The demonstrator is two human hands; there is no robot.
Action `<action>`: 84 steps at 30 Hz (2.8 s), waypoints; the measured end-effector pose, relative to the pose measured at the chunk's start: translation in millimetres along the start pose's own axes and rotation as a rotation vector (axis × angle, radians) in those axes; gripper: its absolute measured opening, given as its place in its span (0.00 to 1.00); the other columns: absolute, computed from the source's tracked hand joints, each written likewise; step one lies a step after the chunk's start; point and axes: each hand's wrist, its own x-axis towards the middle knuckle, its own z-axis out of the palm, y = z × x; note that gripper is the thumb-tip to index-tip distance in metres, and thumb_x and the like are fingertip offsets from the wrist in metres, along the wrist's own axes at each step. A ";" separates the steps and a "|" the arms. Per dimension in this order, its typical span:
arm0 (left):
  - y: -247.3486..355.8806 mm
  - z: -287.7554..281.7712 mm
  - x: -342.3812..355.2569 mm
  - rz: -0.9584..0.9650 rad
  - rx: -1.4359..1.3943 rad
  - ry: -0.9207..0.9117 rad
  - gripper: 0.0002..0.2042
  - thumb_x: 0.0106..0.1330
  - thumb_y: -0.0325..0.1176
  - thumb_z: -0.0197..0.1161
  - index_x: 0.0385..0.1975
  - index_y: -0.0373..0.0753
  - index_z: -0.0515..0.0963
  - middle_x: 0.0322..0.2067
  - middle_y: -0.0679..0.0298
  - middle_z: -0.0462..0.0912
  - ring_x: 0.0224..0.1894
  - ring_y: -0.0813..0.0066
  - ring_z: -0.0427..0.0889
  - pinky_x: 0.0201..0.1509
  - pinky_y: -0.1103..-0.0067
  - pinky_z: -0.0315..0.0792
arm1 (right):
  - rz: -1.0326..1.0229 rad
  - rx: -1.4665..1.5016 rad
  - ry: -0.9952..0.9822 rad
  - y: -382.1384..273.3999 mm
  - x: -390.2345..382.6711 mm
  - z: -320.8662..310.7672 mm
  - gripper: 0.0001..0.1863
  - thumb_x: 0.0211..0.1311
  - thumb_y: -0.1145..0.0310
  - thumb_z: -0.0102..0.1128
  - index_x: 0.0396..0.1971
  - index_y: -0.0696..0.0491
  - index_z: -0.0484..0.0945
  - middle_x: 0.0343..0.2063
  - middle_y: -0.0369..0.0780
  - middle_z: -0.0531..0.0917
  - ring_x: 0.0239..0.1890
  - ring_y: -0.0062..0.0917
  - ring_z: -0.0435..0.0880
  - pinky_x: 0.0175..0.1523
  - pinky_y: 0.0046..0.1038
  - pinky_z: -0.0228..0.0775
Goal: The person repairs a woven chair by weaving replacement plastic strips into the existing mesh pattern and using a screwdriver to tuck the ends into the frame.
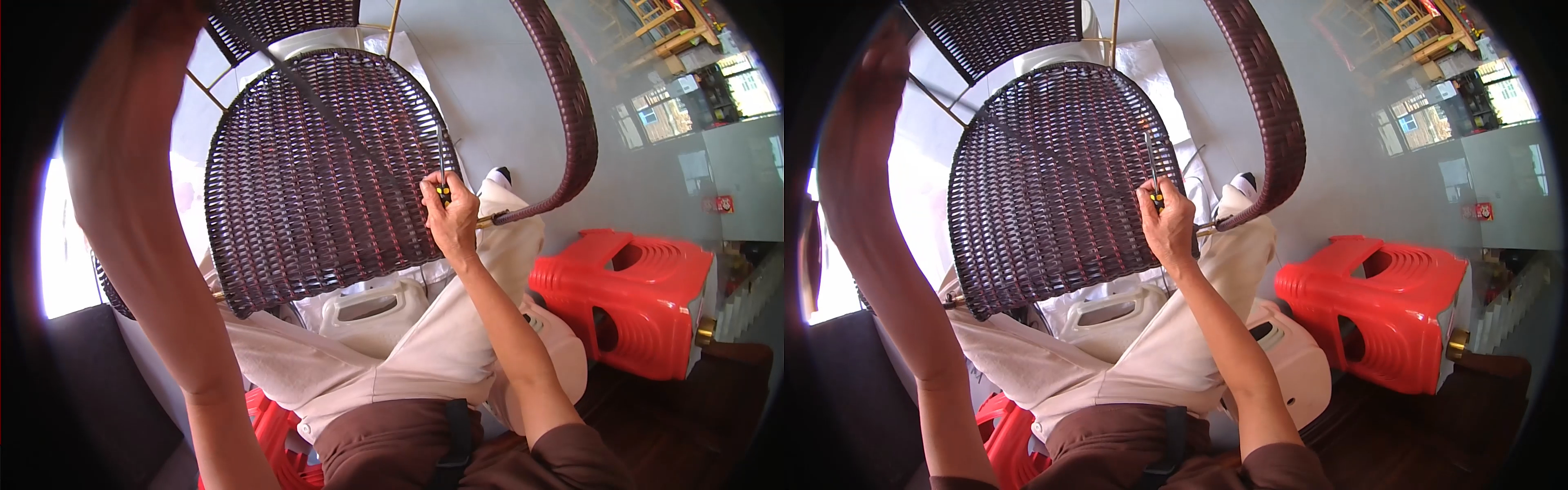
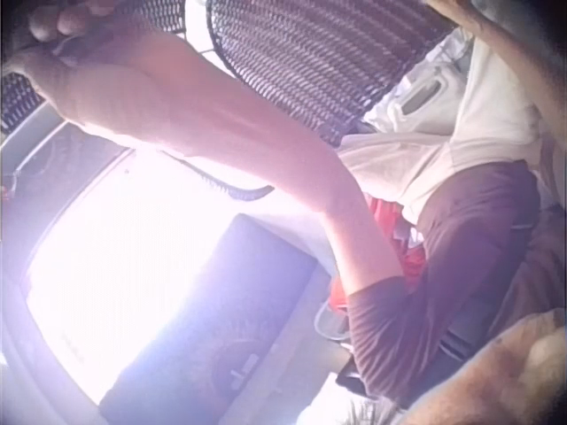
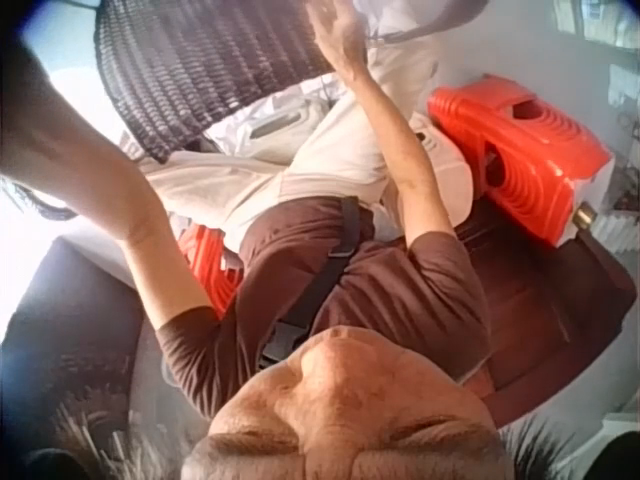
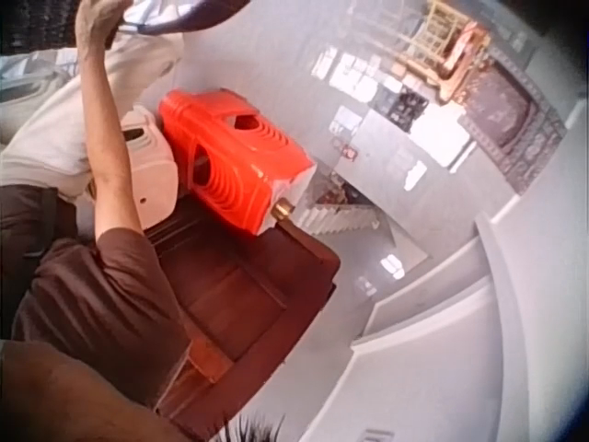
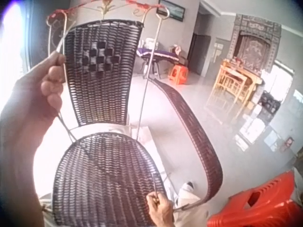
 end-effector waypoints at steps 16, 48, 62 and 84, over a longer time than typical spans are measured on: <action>23.8 21.2 -205.3 -0.830 -0.702 0.595 0.08 0.71 0.30 0.41 0.39 0.33 0.67 0.15 0.63 0.65 0.06 0.83 0.57 0.04 0.88 0.53 | -0.310 -0.035 -0.341 -39.7 8.7 3.8 0.15 0.44 0.86 0.58 0.36 0.59 0.77 0.38 0.41 0.80 0.41 0.30 0.81 0.47 0.24 0.72; -45.6 -8.8 -168.7 -0.523 -0.049 0.533 0.11 0.68 0.35 0.53 0.41 0.35 0.75 0.24 0.66 0.79 0.22 0.83 0.76 0.27 0.88 0.71 | -0.194 -0.128 -0.290 -8.2 -96.7 -11.8 0.09 0.45 0.83 0.64 0.29 0.59 0.76 0.27 0.40 0.79 0.28 0.29 0.79 0.34 0.23 0.71; -65.8 6.6 -153.6 -0.550 -0.230 0.502 0.08 0.67 0.32 0.53 0.35 0.35 0.77 0.18 0.72 0.70 0.15 0.89 0.59 0.17 0.90 0.51 | -0.207 -0.091 -0.373 -3.9 -100.1 -16.9 0.09 0.46 0.82 0.64 0.30 0.59 0.77 0.31 0.40 0.81 0.32 0.30 0.81 0.36 0.23 0.72; -172.9 64.4 -126.4 -0.872 0.144 0.028 0.11 0.65 0.33 0.52 0.30 0.33 0.79 0.27 0.63 0.82 0.14 0.88 0.64 0.17 0.89 0.57 | 0.700 0.492 -0.360 -38.5 -43.5 -45.5 0.18 0.56 0.72 0.60 0.47 0.58 0.72 0.17 0.28 0.67 0.07 0.09 0.58 0.12 0.15 0.45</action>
